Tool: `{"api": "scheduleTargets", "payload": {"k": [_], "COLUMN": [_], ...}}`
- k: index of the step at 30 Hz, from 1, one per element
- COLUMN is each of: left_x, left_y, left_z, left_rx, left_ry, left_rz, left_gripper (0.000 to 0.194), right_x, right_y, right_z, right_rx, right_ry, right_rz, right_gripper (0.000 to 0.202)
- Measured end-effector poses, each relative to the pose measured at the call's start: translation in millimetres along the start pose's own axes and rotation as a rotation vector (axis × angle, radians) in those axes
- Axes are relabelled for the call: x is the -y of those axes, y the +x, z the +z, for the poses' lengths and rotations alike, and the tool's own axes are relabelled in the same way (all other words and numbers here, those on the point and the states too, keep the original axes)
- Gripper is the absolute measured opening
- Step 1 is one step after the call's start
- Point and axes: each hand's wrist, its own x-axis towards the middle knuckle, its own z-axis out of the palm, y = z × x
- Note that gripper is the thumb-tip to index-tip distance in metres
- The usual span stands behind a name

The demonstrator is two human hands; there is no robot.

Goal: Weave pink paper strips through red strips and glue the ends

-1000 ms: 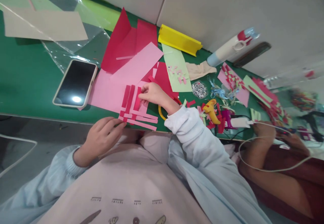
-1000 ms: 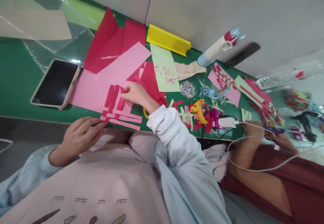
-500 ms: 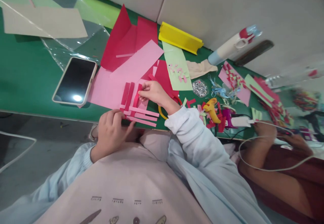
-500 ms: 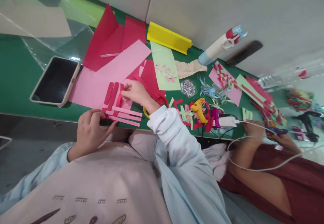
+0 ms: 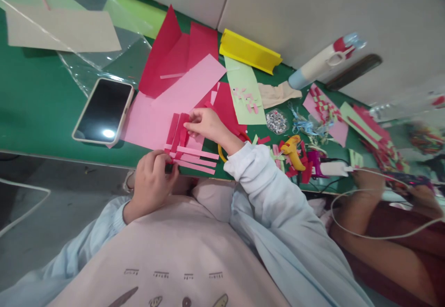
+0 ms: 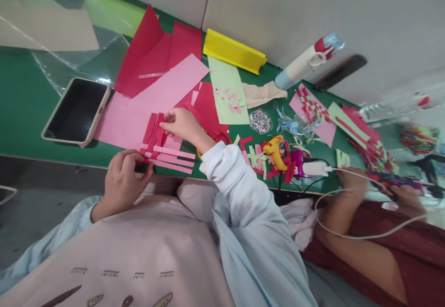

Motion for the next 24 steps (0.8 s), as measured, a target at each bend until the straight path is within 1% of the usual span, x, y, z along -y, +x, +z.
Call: {"api": "scheduleTargets", "payload": {"k": [4, 7, 9, 11, 13, 16, 20, 24], "left_x": [-0.4, 2.1, 5.3, 9.3, 13.0, 16.6, 17.4, 17.9], "left_y": [-1.3, -3.2, -5.1, -7.6, -10.5, -14.3, -15.9, -16.3], "left_z": [-2.0, -5.4, -7.8, -9.4, -10.0, -9.8, -10.4, -10.7], "left_rx": [-0.002, -0.030, -0.046, -0.048, -0.038, -0.026, -0.037, -0.037], "left_ry": [-0.037, -0.072, -0.057, -0.017, 0.016, 0.030, 0.044, 0.045], "left_rz": [-0.031, -0.057, -0.047, 0.008, 0.098, 0.216, 0.272, 0.291], "left_gripper": [0.018, 0.021, 0.022, 0.021, 0.021, 0.027, 0.032, 0.031], "right_x": [0.4, 3.5, 5.6, 7.0, 7.1, 4.5, 1.7, 6.2], "right_y": [3.5, 2.2, -0.1, -2.1, -3.1, -1.5, 2.2, 2.4], "right_z": [-0.9, -1.0, -0.9, -0.7, -0.5, 0.2, 1.9, 4.7], "right_rx": [-0.089, -0.106, -0.106, -0.109, -0.113, -0.122, -0.130, -0.125], "right_ry": [-0.268, -0.366, -0.392, -0.393, -0.377, -0.361, -0.355, -0.369], "right_rz": [-0.109, -0.088, -0.057, -0.036, -0.027, -0.050, -0.092, -0.086], "right_gripper": [0.017, 0.013, 0.011, 0.010, 0.009, 0.010, 0.014, 0.013]}}
